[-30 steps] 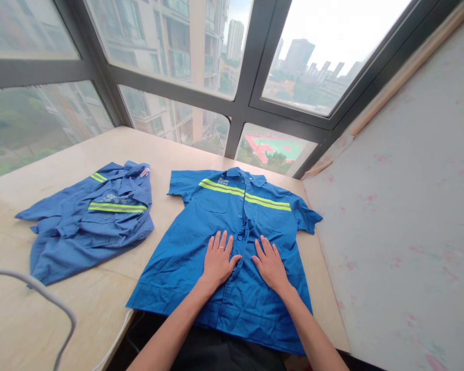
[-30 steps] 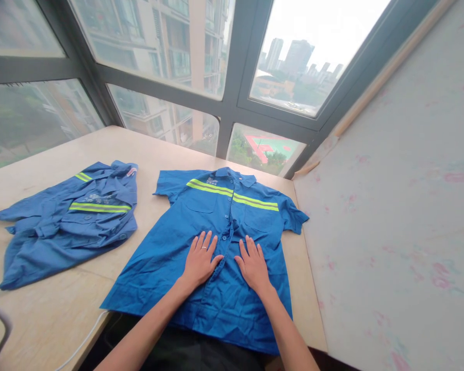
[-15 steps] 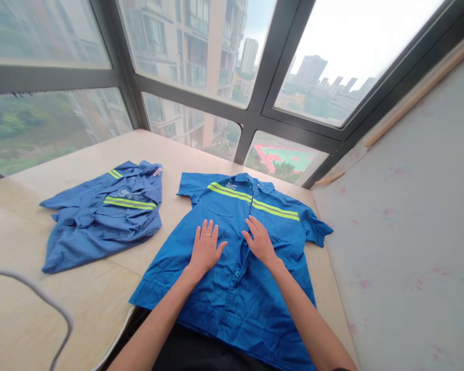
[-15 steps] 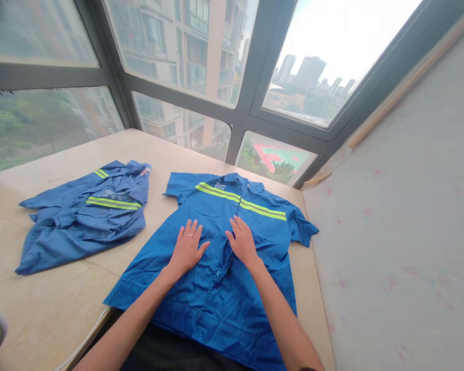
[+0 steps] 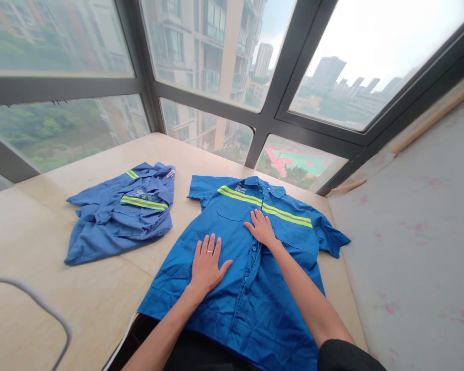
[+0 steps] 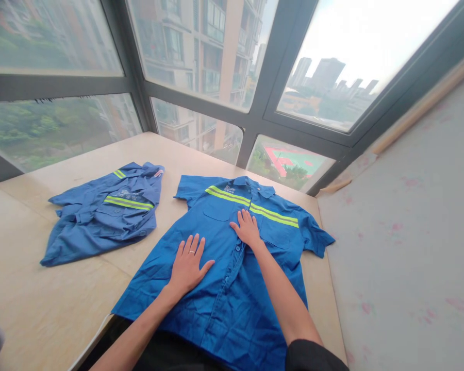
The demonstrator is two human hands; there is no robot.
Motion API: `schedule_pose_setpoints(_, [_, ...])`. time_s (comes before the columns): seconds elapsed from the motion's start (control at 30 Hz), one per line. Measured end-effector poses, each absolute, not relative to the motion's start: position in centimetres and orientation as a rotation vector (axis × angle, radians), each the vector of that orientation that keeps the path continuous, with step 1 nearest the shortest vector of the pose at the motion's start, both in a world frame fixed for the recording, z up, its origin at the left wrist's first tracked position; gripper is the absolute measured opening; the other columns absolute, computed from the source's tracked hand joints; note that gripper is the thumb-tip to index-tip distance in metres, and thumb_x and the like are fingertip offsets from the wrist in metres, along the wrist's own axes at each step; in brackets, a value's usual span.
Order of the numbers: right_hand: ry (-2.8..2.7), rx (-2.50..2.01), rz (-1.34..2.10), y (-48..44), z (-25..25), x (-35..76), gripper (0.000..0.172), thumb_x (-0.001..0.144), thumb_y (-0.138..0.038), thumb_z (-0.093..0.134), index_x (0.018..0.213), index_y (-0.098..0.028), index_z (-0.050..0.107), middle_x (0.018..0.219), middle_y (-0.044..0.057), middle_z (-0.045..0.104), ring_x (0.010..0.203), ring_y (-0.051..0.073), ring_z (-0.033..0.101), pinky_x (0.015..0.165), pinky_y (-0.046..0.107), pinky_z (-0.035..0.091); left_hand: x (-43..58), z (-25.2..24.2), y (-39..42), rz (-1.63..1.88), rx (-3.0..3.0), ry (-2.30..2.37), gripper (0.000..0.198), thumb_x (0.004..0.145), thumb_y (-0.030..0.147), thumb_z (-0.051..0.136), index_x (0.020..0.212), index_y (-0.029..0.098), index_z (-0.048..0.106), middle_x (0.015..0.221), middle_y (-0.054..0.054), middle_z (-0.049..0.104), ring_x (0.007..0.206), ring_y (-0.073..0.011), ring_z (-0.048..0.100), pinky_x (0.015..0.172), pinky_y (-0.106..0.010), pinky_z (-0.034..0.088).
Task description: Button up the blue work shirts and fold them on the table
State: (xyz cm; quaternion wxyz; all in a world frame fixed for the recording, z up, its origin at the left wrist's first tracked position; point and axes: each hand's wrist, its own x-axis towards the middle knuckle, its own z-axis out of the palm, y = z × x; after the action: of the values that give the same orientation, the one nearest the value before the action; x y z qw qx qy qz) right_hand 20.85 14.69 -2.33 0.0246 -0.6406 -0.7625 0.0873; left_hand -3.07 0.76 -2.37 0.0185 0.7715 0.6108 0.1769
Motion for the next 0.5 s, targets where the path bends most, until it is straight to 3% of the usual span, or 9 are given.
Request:
schedule_pose_setpoints(0.1, [-2.328,-1.957,0.221,14.2,-2.8,20.8,0.071,0.099,-0.06,0.023,0.153,-0.014,0.031,0.161,0.012,0.022,0.149,0.027,0.019,0.12,0.049,0.014,-3.9,-1.6,2.2,0.693,2.229,1.829,0.065,0.087,0.059,0.053,0.135,0.015,0.058,0.141,-0.018,0.055,0.134,-0.0358,0.046,0.111,-0.052,0.035])
schedule_pose_setpoints(0.2, [-2.296,-1.917,0.187,13.9,-3.1,20.9,0.067,0.1,-0.056,0.025,0.15,-0.014,0.037,0.16,0.012,0.027,0.148,0.026,0.022,0.12,0.047,0.015,-5.4,-0.1,6.2,1.024,1.785,1.801,0.047,0.092,0.05,0.047,0.118,0.016,0.065,0.117,-0.013,0.07,0.105,-0.0262,0.066,0.093,-0.038,0.051])
schedule_pose_setpoints(0.3, [-2.255,-1.885,0.173,13.7,-3.1,21.0,0.063,0.101,-0.053,0.027,0.148,-0.014,0.042,0.158,0.012,0.031,0.147,0.025,0.025,0.12,0.046,0.016,-7.5,1.3,11.7,1.296,1.304,1.955,0.035,0.093,0.033,0.039,0.111,0.017,0.064,0.115,-0.01,0.069,0.106,-0.0207,0.064,0.091,-0.031,0.05])
schedule_pose_setpoints(0.4, [-2.229,-1.867,0.173,13.6,-3.0,21.0,0.062,0.1,-0.052,0.03,0.147,-0.014,0.043,0.157,0.012,0.034,0.147,0.025,0.026,0.12,0.046,0.017,-9.3,2.2,16.7,1.088,1.111,2.023,0.03,0.084,0.031,0.053,0.108,0.016,0.062,0.116,-0.012,0.068,0.112,-0.024,0.062,0.088,-0.031,0.05])
schedule_pose_setpoints(0.5, [-2.216,-1.861,0.181,13.6,-2.9,20.9,0.06,0.1,-0.051,0.033,0.147,-0.014,0.044,0.157,0.012,0.035,0.146,0.025,0.028,0.12,0.045,0.017,-10.3,2.4,19.9,0.845,1.07,1.924,0.026,0.078,0.04,0.066,0.086,0.015,0.063,0.088,-0.012,0.071,0.088,-0.0262,0.068,0.069,-0.032,0.052])
